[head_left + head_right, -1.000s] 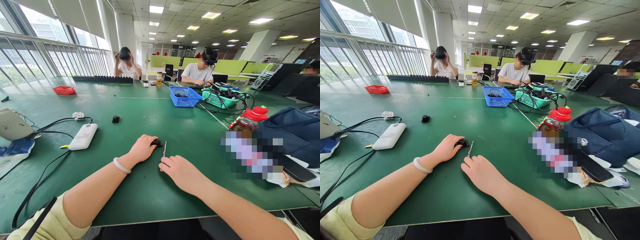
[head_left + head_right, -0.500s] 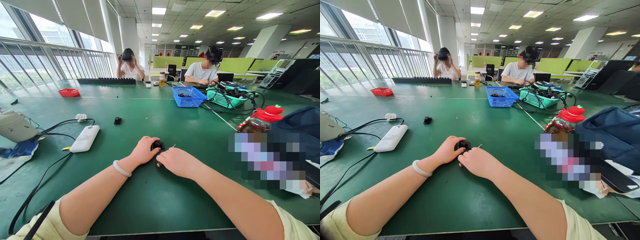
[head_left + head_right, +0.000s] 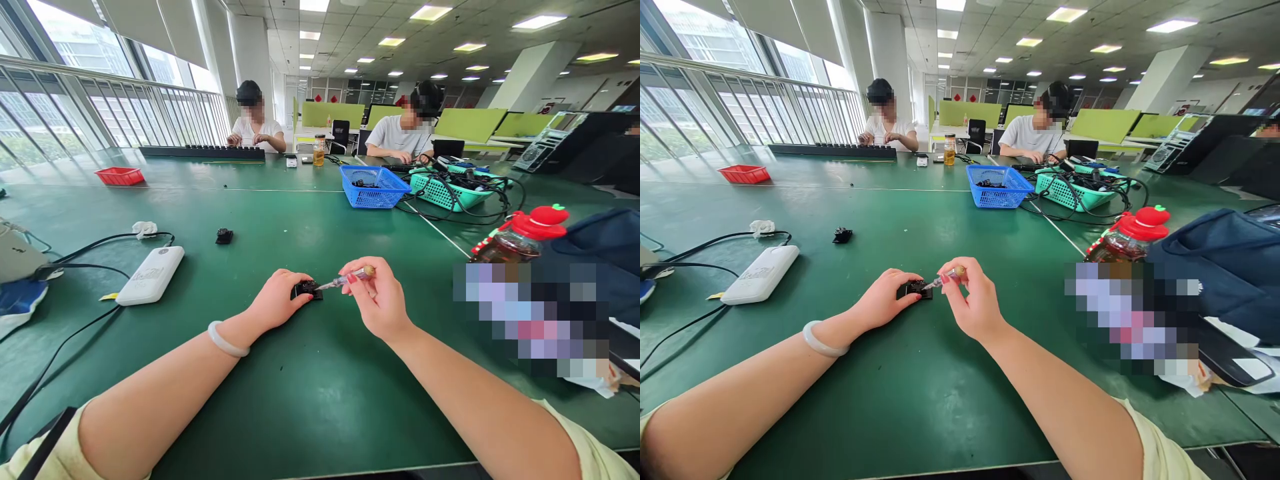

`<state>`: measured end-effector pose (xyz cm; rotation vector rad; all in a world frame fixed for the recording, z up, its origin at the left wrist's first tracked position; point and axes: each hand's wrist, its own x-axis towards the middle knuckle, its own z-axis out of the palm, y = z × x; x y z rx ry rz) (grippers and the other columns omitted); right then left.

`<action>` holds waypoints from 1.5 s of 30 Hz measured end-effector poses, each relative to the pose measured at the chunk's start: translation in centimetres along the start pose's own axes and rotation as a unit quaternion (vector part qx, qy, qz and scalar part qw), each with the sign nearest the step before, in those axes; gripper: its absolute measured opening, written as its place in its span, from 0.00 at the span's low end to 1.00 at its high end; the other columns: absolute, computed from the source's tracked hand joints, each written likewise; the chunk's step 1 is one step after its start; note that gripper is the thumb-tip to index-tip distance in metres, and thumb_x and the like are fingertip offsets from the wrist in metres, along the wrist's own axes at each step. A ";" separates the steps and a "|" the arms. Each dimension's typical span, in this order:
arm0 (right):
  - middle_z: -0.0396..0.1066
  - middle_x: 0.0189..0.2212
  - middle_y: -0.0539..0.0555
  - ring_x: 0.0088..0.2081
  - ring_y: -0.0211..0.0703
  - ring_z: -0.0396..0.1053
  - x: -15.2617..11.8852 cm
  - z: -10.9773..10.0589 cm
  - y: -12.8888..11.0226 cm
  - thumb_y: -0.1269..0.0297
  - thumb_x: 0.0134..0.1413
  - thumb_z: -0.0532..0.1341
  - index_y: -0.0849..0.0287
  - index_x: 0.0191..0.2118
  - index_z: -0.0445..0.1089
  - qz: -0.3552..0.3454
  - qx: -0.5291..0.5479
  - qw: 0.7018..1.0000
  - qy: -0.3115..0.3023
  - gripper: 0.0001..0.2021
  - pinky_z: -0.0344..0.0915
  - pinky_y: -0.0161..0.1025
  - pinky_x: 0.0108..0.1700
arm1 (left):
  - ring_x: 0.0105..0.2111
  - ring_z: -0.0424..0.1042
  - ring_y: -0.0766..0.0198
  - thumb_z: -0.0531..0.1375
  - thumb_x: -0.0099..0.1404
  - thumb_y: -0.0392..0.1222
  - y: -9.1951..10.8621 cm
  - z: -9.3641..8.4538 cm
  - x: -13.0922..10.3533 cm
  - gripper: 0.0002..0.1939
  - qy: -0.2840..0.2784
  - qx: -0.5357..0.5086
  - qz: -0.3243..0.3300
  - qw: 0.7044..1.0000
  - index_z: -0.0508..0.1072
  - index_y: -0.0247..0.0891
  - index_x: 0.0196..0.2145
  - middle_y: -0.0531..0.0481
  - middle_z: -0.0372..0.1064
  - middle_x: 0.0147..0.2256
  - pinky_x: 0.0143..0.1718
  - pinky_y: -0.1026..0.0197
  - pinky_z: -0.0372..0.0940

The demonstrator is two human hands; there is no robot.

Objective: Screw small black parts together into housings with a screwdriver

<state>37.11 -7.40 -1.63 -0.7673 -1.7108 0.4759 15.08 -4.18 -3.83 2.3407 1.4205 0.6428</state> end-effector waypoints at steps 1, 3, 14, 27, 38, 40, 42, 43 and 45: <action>0.73 0.39 0.53 0.29 0.36 0.72 -0.1 0.1 0.2 0.63 0.68 0.55 0.53 0.44 0.61 0.007 0.008 1.000 -0.003 0.03 0.73 0.38 0.34 | 0.51 0.69 0.50 0.60 0.65 0.47 0.0 0.0 0.0 0.16 -0.002 0.000 0.002 1.000 0.76 0.44 0.49 0.47 0.76 0.47 0.55 0.47 0.65; 0.73 0.40 0.53 0.30 0.36 0.73 -0.2 0.4 0.5 0.62 0.68 0.55 0.53 0.44 0.61 0.005 0.008 1.000 -0.014 0.03 0.74 0.39 0.36 | 0.51 0.69 0.50 0.60 0.65 0.47 0.0 0.0 0.0 0.17 -0.002 0.000 0.005 1.000 0.76 0.43 0.50 0.47 0.76 0.46 0.56 0.47 0.65; 0.72 0.35 0.52 0.34 0.39 0.72 -0.2 0.7 0.4 0.71 0.63 0.58 0.53 0.42 0.64 -0.155 -0.100 0.979 -0.084 0.05 0.72 0.37 0.37 | 0.52 0.69 0.50 0.60 0.66 0.47 0.2 0.1 -0.1 0.18 -0.004 -0.001 0.000 1.000 0.76 0.43 0.51 0.48 0.77 0.47 0.57 0.49 0.64; 0.71 0.32 0.52 0.32 0.39 0.71 -0.5 0.5 -0.4 0.73 0.60 0.57 0.53 0.41 0.64 -0.156 -0.071 0.984 -0.046 0.07 0.71 0.37 0.33 | 0.52 0.68 0.51 0.59 0.66 0.47 0.3 0.1 -0.1 0.16 -0.009 -0.009 -0.013 1.000 0.76 0.45 0.50 0.50 0.76 0.48 0.55 0.49 0.65; 0.71 0.33 0.52 0.34 0.42 0.73 -0.3 0.3 -0.2 0.74 0.60 0.57 0.53 0.42 0.63 -0.204 -0.088 0.972 -0.082 0.08 0.73 0.39 0.36 | 0.51 0.68 0.50 0.58 0.66 0.46 0.4 0.2 -0.1 0.17 -0.007 0.011 0.009 1.000 0.76 0.43 0.50 0.48 0.76 0.48 0.56 0.48 0.64; 0.72 0.32 0.52 0.33 0.41 0.72 -0.2 0.4 -0.4 0.73 0.60 0.58 0.53 0.41 0.63 -0.234 -0.109 0.961 -0.101 0.08 0.72 0.38 0.36 | 0.52 0.68 0.50 0.58 0.66 0.46 0.4 0.2 0.0 0.17 -0.009 0.009 0.007 1.000 0.75 0.43 0.51 0.48 0.76 0.48 0.57 0.48 0.64; 0.72 0.32 0.53 0.31 0.40 0.70 -0.3 0.6 -0.6 0.72 0.60 0.59 0.53 0.40 0.64 -0.278 -0.136 0.941 -0.135 0.06 0.71 0.38 0.35 | 0.52 0.68 0.50 0.57 0.65 0.44 0.4 0.2 0.0 0.17 -0.009 0.007 0.003 1.000 0.75 0.43 0.51 0.48 0.76 0.48 0.57 0.47 0.64; 0.72 0.32 0.53 0.31 0.40 0.70 -0.5 0.8 -0.7 0.70 0.61 0.59 0.54 0.39 0.64 -0.298 -0.151 0.929 -0.161 0.04 0.70 0.38 0.34 | 0.52 0.68 0.50 0.57 0.65 0.44 0.4 0.2 0.0 0.17 -0.008 0.006 0.001 1.000 0.75 0.43 0.51 0.49 0.76 0.48 0.57 0.47 0.64; 0.72 0.32 0.52 0.30 0.39 0.68 -0.9 1.4 -0.8 0.68 0.62 0.59 0.55 0.37 0.65 -0.322 -0.182 0.901 -0.226 0.02 0.66 0.37 0.32 | 0.52 0.68 0.51 0.57 0.65 0.42 0.3 0.3 0.0 0.17 -0.004 0.004 -0.002 1.000 0.75 0.44 0.51 0.49 0.76 0.47 0.57 0.47 0.64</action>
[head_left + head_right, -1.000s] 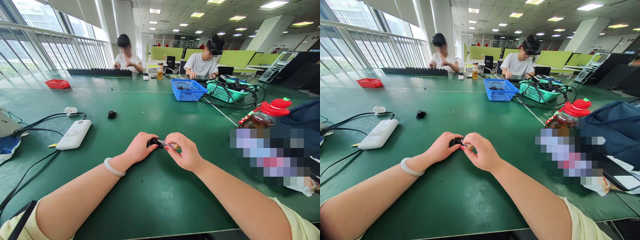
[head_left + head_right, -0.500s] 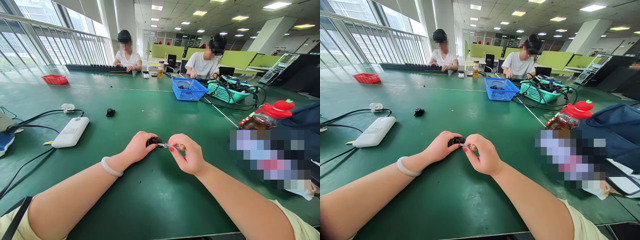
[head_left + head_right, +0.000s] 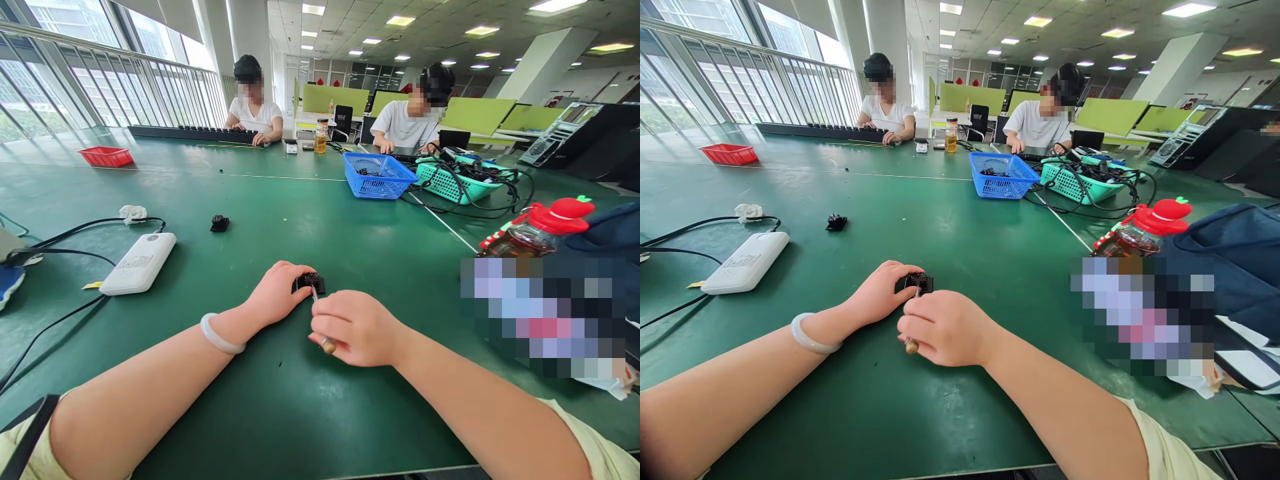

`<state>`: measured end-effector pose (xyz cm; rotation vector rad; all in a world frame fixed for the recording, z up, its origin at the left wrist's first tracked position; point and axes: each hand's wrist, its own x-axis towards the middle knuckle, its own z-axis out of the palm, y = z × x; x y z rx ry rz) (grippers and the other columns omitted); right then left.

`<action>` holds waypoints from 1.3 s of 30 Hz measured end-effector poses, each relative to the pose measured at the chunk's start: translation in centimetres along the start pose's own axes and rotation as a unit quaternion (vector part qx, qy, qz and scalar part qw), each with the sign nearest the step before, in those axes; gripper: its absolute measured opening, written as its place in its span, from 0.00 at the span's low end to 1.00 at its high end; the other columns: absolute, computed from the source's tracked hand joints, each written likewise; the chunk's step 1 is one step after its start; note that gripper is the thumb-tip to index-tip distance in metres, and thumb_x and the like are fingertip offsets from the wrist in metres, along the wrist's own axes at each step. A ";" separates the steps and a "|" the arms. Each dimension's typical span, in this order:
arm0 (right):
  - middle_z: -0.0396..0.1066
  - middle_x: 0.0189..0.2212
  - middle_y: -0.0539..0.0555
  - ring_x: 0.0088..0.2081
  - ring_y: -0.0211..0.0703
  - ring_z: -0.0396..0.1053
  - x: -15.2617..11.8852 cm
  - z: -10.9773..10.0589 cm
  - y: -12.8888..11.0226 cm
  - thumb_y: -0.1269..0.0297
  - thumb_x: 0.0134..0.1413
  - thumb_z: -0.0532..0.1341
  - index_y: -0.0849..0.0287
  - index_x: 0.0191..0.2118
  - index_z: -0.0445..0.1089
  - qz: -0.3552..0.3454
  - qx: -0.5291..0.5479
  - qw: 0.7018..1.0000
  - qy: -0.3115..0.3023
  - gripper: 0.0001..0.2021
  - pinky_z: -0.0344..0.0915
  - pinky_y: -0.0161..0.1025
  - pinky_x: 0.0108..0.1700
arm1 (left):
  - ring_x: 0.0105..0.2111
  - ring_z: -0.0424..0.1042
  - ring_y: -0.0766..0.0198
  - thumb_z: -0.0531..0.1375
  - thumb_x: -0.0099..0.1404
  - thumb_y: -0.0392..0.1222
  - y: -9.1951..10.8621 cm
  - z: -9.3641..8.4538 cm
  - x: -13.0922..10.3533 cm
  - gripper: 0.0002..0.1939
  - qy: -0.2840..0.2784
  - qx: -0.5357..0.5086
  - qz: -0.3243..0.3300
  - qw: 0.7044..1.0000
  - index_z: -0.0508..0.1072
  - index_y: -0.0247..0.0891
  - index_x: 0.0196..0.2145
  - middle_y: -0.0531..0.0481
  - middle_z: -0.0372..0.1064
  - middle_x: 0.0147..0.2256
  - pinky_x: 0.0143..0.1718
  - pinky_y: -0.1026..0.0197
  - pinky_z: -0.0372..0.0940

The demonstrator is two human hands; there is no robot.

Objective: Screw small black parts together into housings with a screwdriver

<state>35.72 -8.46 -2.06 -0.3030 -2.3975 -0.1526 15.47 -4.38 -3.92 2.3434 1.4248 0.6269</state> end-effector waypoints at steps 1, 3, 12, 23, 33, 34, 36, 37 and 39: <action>0.72 0.31 0.52 0.29 0.39 0.67 0.1 0.3 -0.2 0.67 0.61 0.59 0.55 0.36 0.66 -0.019 -0.007 0.999 -0.049 0.02 0.65 0.38 0.31 | 0.52 0.68 0.51 0.57 0.65 0.42 0.0 0.0 0.0 0.17 0.002 -0.001 -0.001 1.000 0.75 0.44 0.51 0.49 0.76 0.47 0.56 0.47 0.65; 0.70 0.28 0.50 0.26 0.38 0.64 0.1 0.8 -0.5 0.67 0.59 0.61 0.55 0.34 0.66 -0.048 -0.026 0.992 -0.115 0.03 0.62 0.39 0.29 | 0.51 0.68 0.51 0.58 0.65 0.42 -0.1 0.0 0.0 0.17 0.002 -0.004 -0.006 1.000 0.75 0.44 0.51 0.49 0.76 0.47 0.56 0.48 0.65; 0.74 0.33 0.52 0.31 0.38 0.71 -0.5 -1.1 0.9 0.73 0.61 0.55 0.55 0.38 0.65 0.193 0.150 0.963 0.111 0.06 0.70 0.37 0.36 | 0.53 0.68 0.50 0.59 0.66 0.46 0.0 -0.3 0.0 0.16 -0.011 -0.013 -0.014 1.000 0.76 0.45 0.50 0.49 0.76 0.48 0.57 0.48 0.65; 0.74 0.32 0.52 0.30 0.39 0.72 -0.9 -1.5 1.3 0.72 0.61 0.56 0.55 0.35 0.66 0.238 0.174 0.945 0.141 0.05 0.71 0.37 0.34 | 0.52 0.68 0.50 0.58 0.67 0.50 -0.1 -0.2 -0.1 0.17 -0.008 -0.020 -0.015 1.000 0.76 0.46 0.50 0.48 0.76 0.48 0.56 0.47 0.65; 0.72 0.29 0.50 0.32 0.41 0.74 -0.4 -1.4 0.6 0.75 0.56 0.56 0.52 0.37 0.63 0.130 0.152 0.974 0.104 0.09 0.73 0.38 0.35 | 0.53 0.68 0.50 0.59 0.65 0.48 0.1 -0.3 0.0 0.18 -0.013 -0.017 -0.018 1.000 0.75 0.44 0.52 0.48 0.76 0.49 0.58 0.47 0.64; 0.72 0.29 0.50 0.32 0.41 0.74 -0.4 -1.3 0.6 0.75 0.56 0.56 0.52 0.38 0.63 0.122 0.153 0.976 0.099 0.09 0.73 0.38 0.36 | 0.53 0.68 0.50 0.59 0.65 0.47 0.1 -0.3 0.0 0.18 -0.012 -0.016 -0.018 1.000 0.75 0.45 0.52 0.48 0.76 0.49 0.58 0.46 0.64; 0.71 0.28 0.50 0.33 0.42 0.74 -0.4 -1.2 0.5 0.75 0.56 0.56 0.52 0.38 0.62 0.112 0.149 0.979 0.087 0.09 0.73 0.38 0.36 | 0.54 0.68 0.50 0.58 0.65 0.47 0.2 -0.4 0.0 0.18 -0.011 -0.017 -0.020 1.000 0.75 0.45 0.51 0.49 0.76 0.49 0.58 0.46 0.64; 0.71 0.28 0.49 0.33 0.43 0.75 -0.4 -1.2 0.5 0.75 0.55 0.55 0.52 0.38 0.62 0.107 0.145 0.980 0.083 0.10 0.73 0.39 0.36 | 0.54 0.68 0.50 0.58 0.65 0.47 0.3 -0.4 0.0 0.18 -0.012 -0.017 -0.021 1.000 0.75 0.45 0.51 0.49 0.76 0.49 0.58 0.46 0.64; 0.71 0.27 0.50 0.34 0.43 0.75 -0.4 -1.2 0.5 0.75 0.55 0.56 0.52 0.38 0.62 0.103 0.138 0.982 0.078 0.09 0.73 0.39 0.37 | 0.53 0.68 0.50 0.58 0.65 0.47 0.4 -0.5 0.0 0.18 -0.012 -0.019 -0.023 0.999 0.76 0.45 0.51 0.49 0.76 0.48 0.58 0.46 0.64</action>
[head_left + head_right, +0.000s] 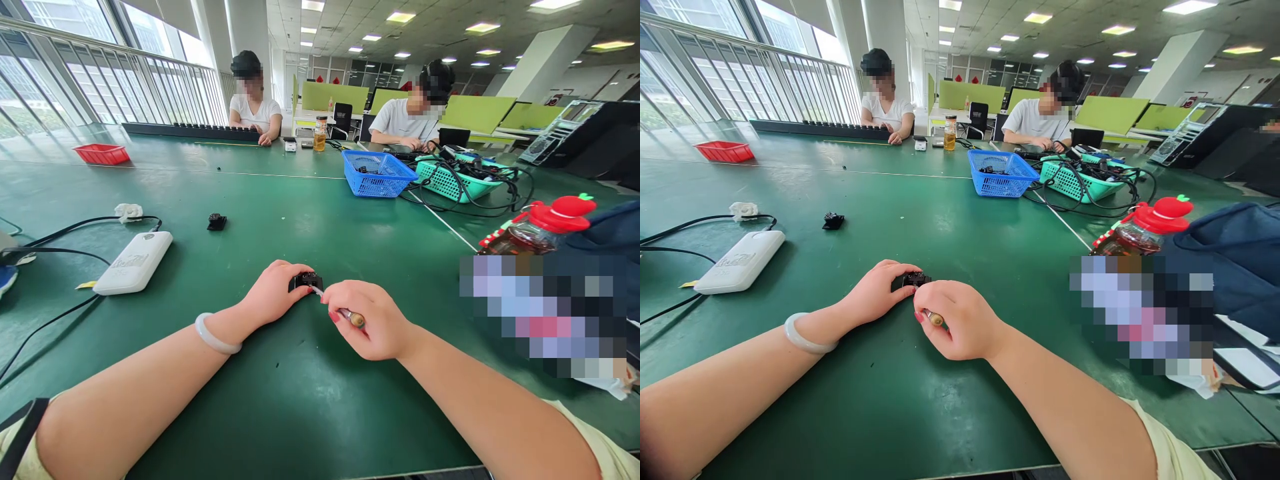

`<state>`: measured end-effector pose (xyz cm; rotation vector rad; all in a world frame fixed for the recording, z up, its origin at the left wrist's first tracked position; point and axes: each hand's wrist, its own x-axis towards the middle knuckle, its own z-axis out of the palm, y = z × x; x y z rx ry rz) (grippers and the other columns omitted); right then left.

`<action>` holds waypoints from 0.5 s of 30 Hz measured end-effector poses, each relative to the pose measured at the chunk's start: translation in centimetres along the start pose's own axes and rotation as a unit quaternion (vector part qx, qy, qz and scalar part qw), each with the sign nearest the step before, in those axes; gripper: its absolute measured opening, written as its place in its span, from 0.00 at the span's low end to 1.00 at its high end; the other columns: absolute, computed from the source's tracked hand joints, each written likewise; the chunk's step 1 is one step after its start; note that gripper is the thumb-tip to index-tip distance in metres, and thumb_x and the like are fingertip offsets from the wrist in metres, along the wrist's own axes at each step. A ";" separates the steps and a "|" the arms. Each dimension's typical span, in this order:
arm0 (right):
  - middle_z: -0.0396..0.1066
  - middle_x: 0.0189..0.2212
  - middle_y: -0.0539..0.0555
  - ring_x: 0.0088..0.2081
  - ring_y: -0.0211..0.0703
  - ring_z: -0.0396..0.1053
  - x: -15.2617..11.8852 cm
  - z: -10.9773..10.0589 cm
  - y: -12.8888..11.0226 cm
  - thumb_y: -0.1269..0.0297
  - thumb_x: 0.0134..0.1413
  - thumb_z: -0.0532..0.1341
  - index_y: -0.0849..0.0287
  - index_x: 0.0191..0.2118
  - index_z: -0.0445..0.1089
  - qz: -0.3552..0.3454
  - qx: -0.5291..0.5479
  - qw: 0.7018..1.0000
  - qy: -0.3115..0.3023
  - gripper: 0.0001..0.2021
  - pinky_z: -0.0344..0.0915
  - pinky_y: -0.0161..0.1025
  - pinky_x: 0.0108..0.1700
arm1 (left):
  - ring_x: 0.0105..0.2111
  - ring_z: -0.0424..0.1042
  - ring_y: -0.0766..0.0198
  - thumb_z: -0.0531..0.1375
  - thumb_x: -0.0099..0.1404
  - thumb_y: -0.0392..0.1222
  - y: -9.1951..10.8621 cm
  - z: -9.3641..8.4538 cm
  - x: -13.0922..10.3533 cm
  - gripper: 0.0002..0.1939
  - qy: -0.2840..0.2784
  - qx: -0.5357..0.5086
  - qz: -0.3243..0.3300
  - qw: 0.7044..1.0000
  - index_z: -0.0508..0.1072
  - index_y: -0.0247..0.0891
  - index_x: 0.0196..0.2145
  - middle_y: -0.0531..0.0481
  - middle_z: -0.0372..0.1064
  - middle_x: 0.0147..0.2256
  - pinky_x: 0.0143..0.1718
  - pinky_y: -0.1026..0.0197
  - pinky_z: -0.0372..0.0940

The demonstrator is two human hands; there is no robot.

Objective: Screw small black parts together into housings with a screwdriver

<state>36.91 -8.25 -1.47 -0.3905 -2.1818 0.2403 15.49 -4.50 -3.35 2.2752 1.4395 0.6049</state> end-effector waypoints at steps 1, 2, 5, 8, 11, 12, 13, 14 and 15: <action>0.71 0.27 0.50 0.35 0.43 0.75 0.0 0.0 0.0 0.76 0.56 0.55 0.52 0.38 0.62 0.002 -0.003 1.000 -0.002 0.09 0.73 0.39 0.37 | 0.53 0.68 0.50 0.58 0.65 0.47 0.0 0.0 0.0 0.18 0.000 0.000 0.001 1.000 0.76 0.45 0.50 0.49 0.76 0.48 0.58 0.46 0.64; 0.71 0.27 0.50 0.35 0.43 0.75 0.0 0.0 0.1 0.76 0.56 0.55 0.52 0.38 0.62 0.005 -0.006 1.000 -0.003 0.09 0.73 0.39 0.37 | 0.53 0.68 0.50 0.58 0.65 0.47 0.0 0.0 0.0 0.18 0.001 0.000 0.002 1.000 0.76 0.45 0.50 0.49 0.76 0.49 0.58 0.47 0.64; 0.72 0.29 0.51 0.34 0.42 0.74 0.1 0.2 0.1 0.76 0.56 0.55 0.53 0.37 0.62 0.012 -0.021 1.000 -0.019 0.09 0.73 0.39 0.37 | 0.53 0.68 0.50 0.58 0.65 0.46 -0.1 0.1 0.0 0.17 0.002 -0.001 0.004 1.000 0.76 0.45 0.50 0.50 0.76 0.49 0.58 0.47 0.64; 0.73 0.31 0.52 0.32 0.41 0.71 0.1 0.6 0.1 0.77 0.55 0.55 0.53 0.36 0.62 -0.008 -0.047 0.998 -0.046 0.09 0.72 0.39 0.36 | 0.54 0.67 0.50 0.58 0.65 0.45 -0.2 0.2 0.0 0.18 0.004 -0.001 0.002 1.000 0.75 0.45 0.51 0.50 0.76 0.49 0.58 0.48 0.64; 0.74 0.32 0.52 0.29 0.40 0.69 0.0 0.8 0.1 0.77 0.55 0.56 0.54 0.37 0.63 -0.036 -0.070 0.996 -0.049 0.09 0.71 0.38 0.33 | 0.53 0.68 0.51 0.58 0.65 0.44 -0.3 0.2 0.0 0.18 0.005 -0.001 0.005 1.000 0.75 0.45 0.51 0.51 0.76 0.49 0.57 0.49 0.65; 0.74 0.32 0.52 0.30 0.40 0.70 0.0 0.8 0.2 0.77 0.56 0.56 0.54 0.37 0.64 -0.038 -0.071 0.996 -0.041 0.09 0.71 0.38 0.33 | 0.53 0.68 0.51 0.58 0.65 0.45 -0.3 0.2 0.0 0.18 0.005 -0.001 0.005 1.000 0.75 0.45 0.51 0.51 0.76 0.49 0.56 0.49 0.65; 0.74 0.31 0.52 0.31 0.40 0.71 0.0 0.7 0.2 0.77 0.56 0.56 0.54 0.37 0.64 -0.035 -0.066 0.997 -0.029 0.09 0.72 0.38 0.34 | 0.53 0.68 0.51 0.58 0.65 0.45 -0.3 0.2 0.0 0.18 0.006 -0.003 0.005 1.000 0.75 0.46 0.51 0.50 0.76 0.49 0.56 0.50 0.65; 0.74 0.31 0.52 0.32 0.40 0.72 0.0 0.7 0.2 0.76 0.57 0.56 0.54 0.37 0.64 -0.025 -0.057 0.998 -0.012 0.09 0.73 0.38 0.36 | 0.53 0.68 0.51 0.58 0.65 0.46 -0.4 0.2 0.0 0.18 0.007 -0.004 0.005 1.000 0.75 0.46 0.52 0.50 0.76 0.49 0.56 0.50 0.65; 0.74 0.32 0.52 0.34 0.41 0.73 0.1 0.6 0.2 0.76 0.59 0.56 0.53 0.38 0.64 -0.009 -0.046 0.999 0.008 0.08 0.74 0.38 0.38 | 0.53 0.68 0.51 0.59 0.65 0.46 -0.4 0.2 -0.1 0.18 0.008 -0.006 0.005 1.000 0.75 0.46 0.52 0.50 0.76 0.49 0.56 0.50 0.65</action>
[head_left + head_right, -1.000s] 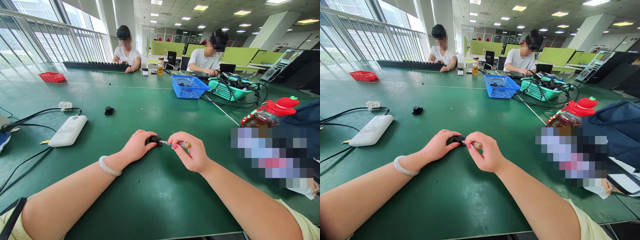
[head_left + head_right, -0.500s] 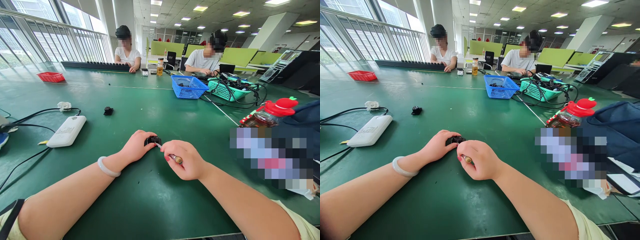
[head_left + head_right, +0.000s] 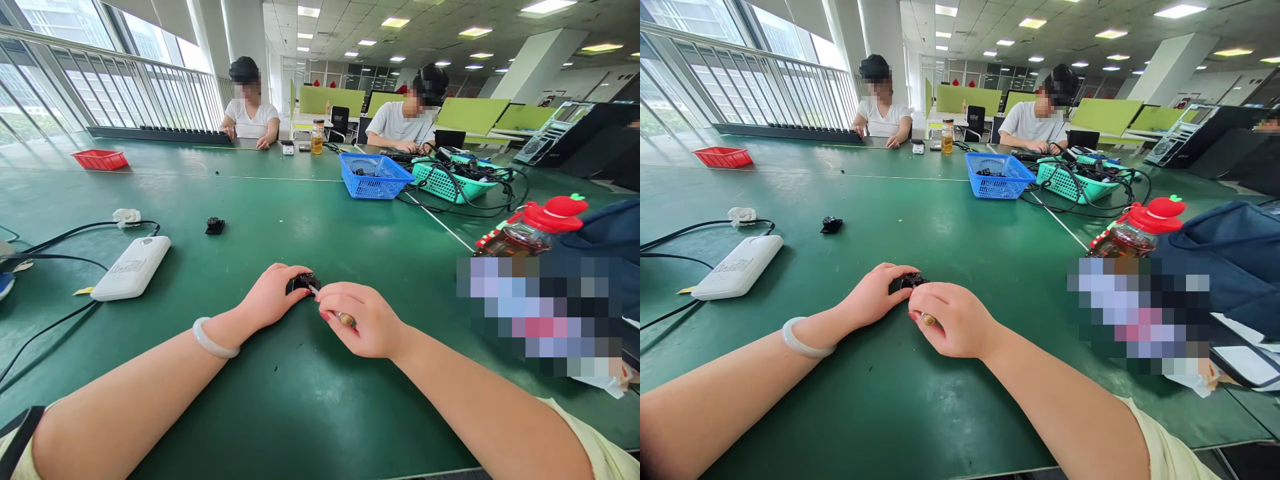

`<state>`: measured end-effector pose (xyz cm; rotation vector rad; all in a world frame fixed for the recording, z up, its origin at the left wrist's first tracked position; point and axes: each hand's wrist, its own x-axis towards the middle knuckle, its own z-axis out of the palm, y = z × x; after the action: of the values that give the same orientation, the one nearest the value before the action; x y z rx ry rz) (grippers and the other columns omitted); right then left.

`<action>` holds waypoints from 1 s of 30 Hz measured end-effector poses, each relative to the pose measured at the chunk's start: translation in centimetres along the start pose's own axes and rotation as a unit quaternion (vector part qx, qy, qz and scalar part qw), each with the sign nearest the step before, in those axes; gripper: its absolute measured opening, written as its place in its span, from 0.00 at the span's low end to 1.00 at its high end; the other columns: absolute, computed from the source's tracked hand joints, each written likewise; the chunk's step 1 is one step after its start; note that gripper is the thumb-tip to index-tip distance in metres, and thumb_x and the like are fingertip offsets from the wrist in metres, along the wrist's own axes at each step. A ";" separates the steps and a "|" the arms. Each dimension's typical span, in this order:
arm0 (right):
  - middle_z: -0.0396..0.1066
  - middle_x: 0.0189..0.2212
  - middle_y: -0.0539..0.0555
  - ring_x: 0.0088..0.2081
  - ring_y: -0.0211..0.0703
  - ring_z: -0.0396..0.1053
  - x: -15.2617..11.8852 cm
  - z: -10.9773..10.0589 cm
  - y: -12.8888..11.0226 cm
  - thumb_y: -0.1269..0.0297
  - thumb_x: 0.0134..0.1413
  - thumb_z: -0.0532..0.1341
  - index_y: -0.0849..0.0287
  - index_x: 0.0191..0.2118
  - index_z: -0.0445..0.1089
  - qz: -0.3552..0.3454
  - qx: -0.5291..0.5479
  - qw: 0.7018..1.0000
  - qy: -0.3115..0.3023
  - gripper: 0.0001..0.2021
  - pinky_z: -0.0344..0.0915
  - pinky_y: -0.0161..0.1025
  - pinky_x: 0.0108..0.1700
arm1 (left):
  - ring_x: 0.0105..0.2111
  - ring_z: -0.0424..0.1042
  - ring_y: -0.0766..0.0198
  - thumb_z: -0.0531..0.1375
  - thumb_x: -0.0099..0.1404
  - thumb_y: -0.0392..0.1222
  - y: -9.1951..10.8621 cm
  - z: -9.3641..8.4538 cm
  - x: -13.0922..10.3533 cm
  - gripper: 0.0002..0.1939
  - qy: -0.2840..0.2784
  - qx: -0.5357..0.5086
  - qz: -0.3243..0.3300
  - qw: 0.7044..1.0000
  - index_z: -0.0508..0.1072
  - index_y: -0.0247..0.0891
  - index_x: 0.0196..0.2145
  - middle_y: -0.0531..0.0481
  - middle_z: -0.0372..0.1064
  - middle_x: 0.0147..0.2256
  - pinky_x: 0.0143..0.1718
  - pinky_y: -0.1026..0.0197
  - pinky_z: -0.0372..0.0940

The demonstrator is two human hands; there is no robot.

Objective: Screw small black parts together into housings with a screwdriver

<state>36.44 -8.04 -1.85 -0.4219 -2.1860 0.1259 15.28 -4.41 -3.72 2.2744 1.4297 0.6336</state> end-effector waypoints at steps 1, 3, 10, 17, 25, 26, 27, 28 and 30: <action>0.74 0.32 0.52 0.35 0.41 0.74 0.0 -0.1 0.0 0.75 0.60 0.56 0.53 0.38 0.65 0.019 0.010 1.000 0.019 0.08 0.74 0.38 0.39 | 0.53 0.68 0.51 0.59 0.65 0.47 0.0 0.0 0.0 0.18 0.001 -0.001 0.000 1.000 0.74 0.46 0.53 0.50 0.76 0.49 0.56 0.50 0.65; 0.75 0.34 0.52 0.37 0.41 0.75 0.0 -0.1 0.1 0.74 0.61 0.56 0.53 0.39 0.66 0.061 0.025 0.996 0.056 0.07 0.74 0.38 0.41 | 0.52 0.69 0.52 0.60 0.66 0.47 -0.2 0.1 0.0 0.20 0.001 -0.002 0.001 1.000 0.73 0.47 0.55 0.50 0.75 0.50 0.56 0.50 0.65; 0.76 0.36 0.54 0.34 0.40 0.74 -0.5 0.0 1.0 0.66 0.65 0.56 0.55 0.37 0.69 0.214 0.052 0.965 0.144 0.05 0.73 0.39 0.39 | 0.55 0.66 0.51 0.60 0.66 0.48 -0.3 0.2 0.1 0.32 -0.012 -0.013 -0.026 1.000 0.60 0.47 0.66 0.50 0.75 0.49 0.57 0.48 0.63; 0.74 0.36 0.53 0.31 0.39 0.73 -0.5 -0.3 1.2 0.55 0.66 0.55 0.55 0.38 0.68 0.309 0.118 0.927 0.175 0.11 0.72 0.38 0.34 | 0.56 0.64 0.49 0.63 0.62 0.46 0.3 0.0 0.0 0.35 -0.021 -0.011 -0.040 0.999 0.60 0.47 0.66 0.50 0.74 0.51 0.58 0.46 0.62; 0.73 0.36 0.52 0.33 0.39 0.72 -0.7 0.7 1.3 0.59 0.66 0.56 0.54 0.41 0.67 0.324 0.141 0.933 0.072 0.07 0.71 0.40 0.39 | 0.53 0.67 0.50 0.64 0.62 0.44 0.2 0.1 0.0 0.30 -0.015 -0.008 -0.028 0.999 0.65 0.46 0.62 0.49 0.75 0.48 0.57 0.47 0.64; 0.73 0.36 0.52 0.33 0.39 0.72 -0.7 0.6 1.3 0.58 0.66 0.56 0.54 0.41 0.66 0.320 0.147 0.932 0.082 0.07 0.71 0.40 0.39 | 0.53 0.68 0.50 0.64 0.62 0.44 0.1 0.1 -0.1 0.30 -0.015 -0.008 -0.027 0.999 0.66 0.46 0.61 0.49 0.75 0.48 0.57 0.47 0.64; 0.73 0.36 0.52 0.32 0.39 0.72 -0.8 0.5 1.3 0.58 0.67 0.56 0.54 0.41 0.65 0.312 0.153 0.932 0.102 0.07 0.71 0.40 0.38 | 0.53 0.68 0.51 0.64 0.62 0.44 0.1 0.2 -0.1 0.30 -0.015 -0.009 -0.025 1.000 0.66 0.46 0.61 0.49 0.75 0.48 0.57 0.47 0.64; 0.72 0.36 0.52 0.31 0.38 0.71 -0.8 0.4 1.3 0.58 0.67 0.55 0.54 0.41 0.65 0.302 0.157 0.932 0.124 0.07 0.70 0.40 0.37 | 0.53 0.68 0.51 0.64 0.62 0.44 0.0 0.2 -0.1 0.30 -0.014 -0.010 -0.022 1.000 0.66 0.46 0.61 0.49 0.75 0.48 0.57 0.47 0.64; 0.71 0.34 0.51 0.29 0.37 0.69 -0.9 0.1 1.1 0.57 0.68 0.54 0.53 0.40 0.64 0.282 0.159 0.933 0.156 0.07 0.68 0.39 0.34 | 0.53 0.68 0.51 0.63 0.62 0.45 -0.1 0.2 -0.1 0.30 -0.011 -0.010 -0.014 1.000 0.66 0.46 0.61 0.49 0.75 0.48 0.57 0.47 0.64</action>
<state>37.13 -7.26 -2.85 -0.8129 -1.6416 0.6709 15.29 -4.52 -3.93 2.2342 1.4363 0.6095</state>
